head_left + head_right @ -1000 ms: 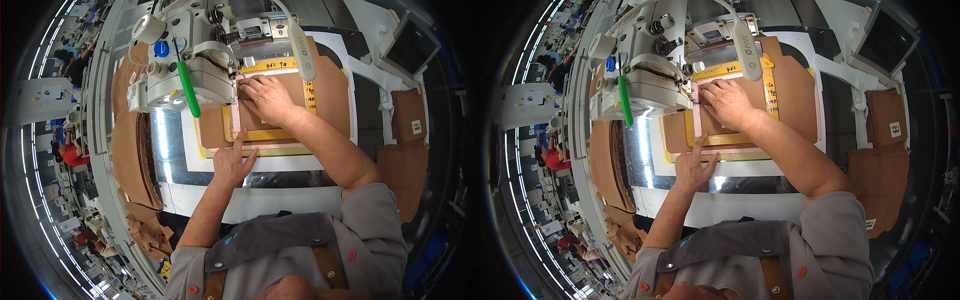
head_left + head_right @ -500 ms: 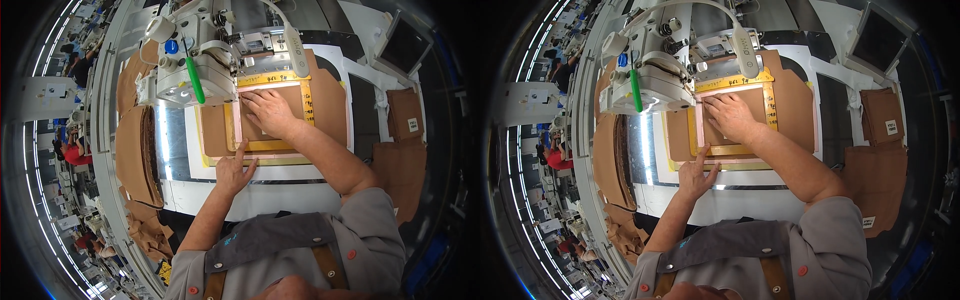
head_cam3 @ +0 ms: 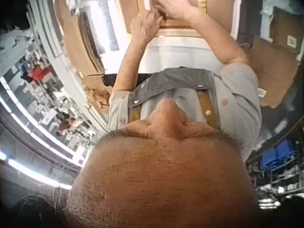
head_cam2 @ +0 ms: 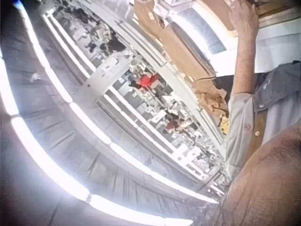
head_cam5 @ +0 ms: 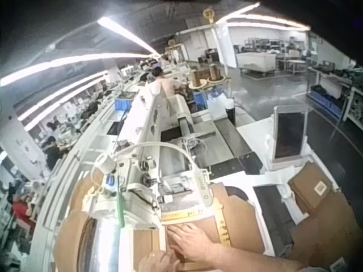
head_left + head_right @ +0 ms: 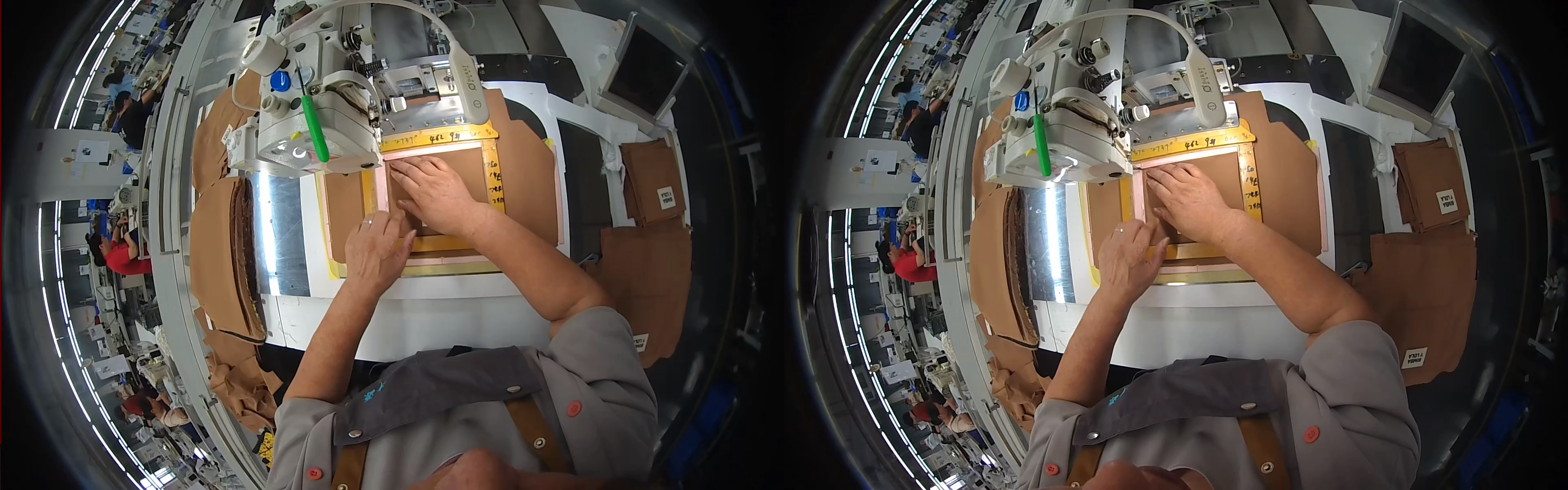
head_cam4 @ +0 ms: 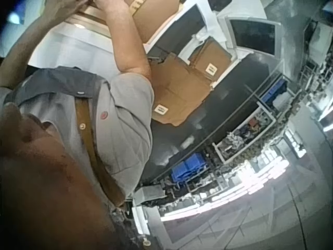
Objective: Operating an industrial sewing machine to attach or stitch leather patches onto fabric or larger leather pieces.
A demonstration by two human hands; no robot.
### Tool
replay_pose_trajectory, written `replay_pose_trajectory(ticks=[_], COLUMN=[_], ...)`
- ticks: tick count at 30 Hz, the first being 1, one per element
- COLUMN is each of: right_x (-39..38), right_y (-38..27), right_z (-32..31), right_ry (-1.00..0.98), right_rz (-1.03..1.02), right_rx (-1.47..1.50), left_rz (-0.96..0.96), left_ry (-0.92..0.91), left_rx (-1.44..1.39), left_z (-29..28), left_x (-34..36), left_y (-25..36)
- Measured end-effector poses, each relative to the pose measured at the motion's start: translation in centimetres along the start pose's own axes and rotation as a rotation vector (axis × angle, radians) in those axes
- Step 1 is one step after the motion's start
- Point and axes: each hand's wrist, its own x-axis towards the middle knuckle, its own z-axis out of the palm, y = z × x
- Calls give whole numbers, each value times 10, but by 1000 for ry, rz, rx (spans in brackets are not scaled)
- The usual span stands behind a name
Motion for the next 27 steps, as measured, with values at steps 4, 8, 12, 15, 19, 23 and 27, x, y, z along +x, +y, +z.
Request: replay_pose_trajectory(ticks=[4,8,12,15,19,23,27], right_x=[-7,-28,-38,-37,-34,-31,-24], right_y=[9,39,59,56,49,55,62], right_z=[-27,-57,-65,-65,-63,-59,-61], right_ry=[41,155,202,160,199,187,160], right_rz=[-53,249,364,387,297,355,385], right_rx=[68,2,-61,-43,-115,-91,-34], left_rz=[62,133,119,85,95,129,80], left_ry=[155,217,229,157,117,173,123], left_rx=[-91,-84,-108,-95,-82,-65,-95], left_z=[17,32,45,46,43,43,43], left_x=[30,43,44,44,48,50,49], left_y=[-16,-22,-25,-24,-26,-29,-29])
